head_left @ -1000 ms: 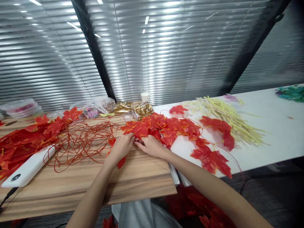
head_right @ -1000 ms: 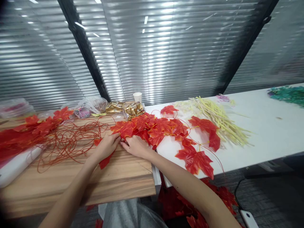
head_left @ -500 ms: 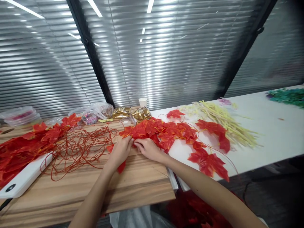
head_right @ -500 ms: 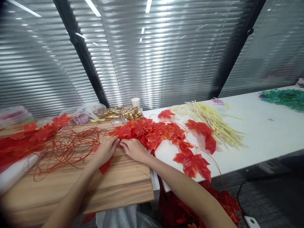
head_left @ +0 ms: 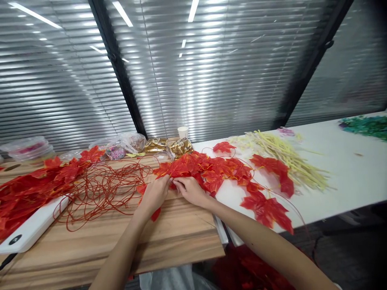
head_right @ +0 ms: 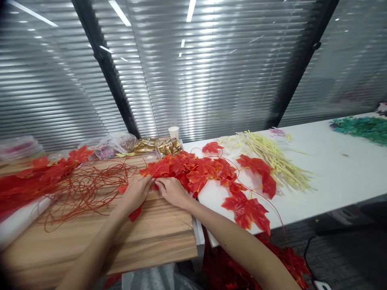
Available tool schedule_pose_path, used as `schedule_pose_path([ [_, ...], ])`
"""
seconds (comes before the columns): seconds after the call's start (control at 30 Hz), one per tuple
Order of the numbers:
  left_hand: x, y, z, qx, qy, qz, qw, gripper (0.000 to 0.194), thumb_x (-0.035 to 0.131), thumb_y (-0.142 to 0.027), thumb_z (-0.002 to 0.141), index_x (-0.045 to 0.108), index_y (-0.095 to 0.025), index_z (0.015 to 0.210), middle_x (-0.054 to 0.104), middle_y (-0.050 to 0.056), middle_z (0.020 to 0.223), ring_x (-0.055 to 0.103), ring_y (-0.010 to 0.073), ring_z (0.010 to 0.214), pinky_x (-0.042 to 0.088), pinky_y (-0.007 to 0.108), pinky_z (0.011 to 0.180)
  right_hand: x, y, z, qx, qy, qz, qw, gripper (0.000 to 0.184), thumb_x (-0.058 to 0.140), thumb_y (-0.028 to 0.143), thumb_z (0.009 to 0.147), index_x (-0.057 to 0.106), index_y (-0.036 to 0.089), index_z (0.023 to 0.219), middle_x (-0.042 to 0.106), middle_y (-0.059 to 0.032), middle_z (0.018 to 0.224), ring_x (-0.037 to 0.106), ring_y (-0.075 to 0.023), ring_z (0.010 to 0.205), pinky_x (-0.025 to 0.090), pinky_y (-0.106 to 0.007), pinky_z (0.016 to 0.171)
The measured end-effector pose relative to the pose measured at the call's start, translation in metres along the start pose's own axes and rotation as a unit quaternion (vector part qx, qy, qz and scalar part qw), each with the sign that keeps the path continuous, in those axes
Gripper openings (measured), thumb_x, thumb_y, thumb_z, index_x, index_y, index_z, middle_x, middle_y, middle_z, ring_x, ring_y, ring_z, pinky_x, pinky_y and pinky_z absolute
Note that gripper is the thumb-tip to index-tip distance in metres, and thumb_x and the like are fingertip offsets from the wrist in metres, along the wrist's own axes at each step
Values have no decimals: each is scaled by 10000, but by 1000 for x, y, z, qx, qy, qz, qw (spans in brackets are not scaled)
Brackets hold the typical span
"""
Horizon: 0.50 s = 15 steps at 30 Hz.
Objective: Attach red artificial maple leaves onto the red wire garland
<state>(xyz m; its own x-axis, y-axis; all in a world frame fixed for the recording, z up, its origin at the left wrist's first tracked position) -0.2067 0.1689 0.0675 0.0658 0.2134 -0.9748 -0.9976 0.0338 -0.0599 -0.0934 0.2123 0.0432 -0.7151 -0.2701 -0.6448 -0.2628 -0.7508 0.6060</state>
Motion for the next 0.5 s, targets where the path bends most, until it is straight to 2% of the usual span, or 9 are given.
schedule_pose_path([
  [0.27,3,1,0,15,5,-23,1000,307,248,-284,893,490,-175,738,594,60,720,544,178,689,358,272,648,0,-3,1,11,-22,17,1000,264,394,204,883,639,149,802,657,-45,765,576,-126,676,407,-218,667],
  [0.5,7,2,0,21,-2,-123,992,318,229,-313,898,477,-175,754,586,49,722,538,158,662,374,256,625,1,-8,1,36,-37,8,999,320,368,245,899,602,141,707,633,-42,689,561,-121,616,398,-218,625],
])
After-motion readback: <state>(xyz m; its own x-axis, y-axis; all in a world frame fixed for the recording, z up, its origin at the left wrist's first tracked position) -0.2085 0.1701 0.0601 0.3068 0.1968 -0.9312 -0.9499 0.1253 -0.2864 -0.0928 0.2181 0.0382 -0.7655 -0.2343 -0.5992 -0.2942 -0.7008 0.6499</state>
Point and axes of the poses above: each hand's wrist, its own z-axis towards the middle knuckle, its own x-axis out of the palm, y = z × x, the point moved 4 cm from there along z, towards the middle knuckle
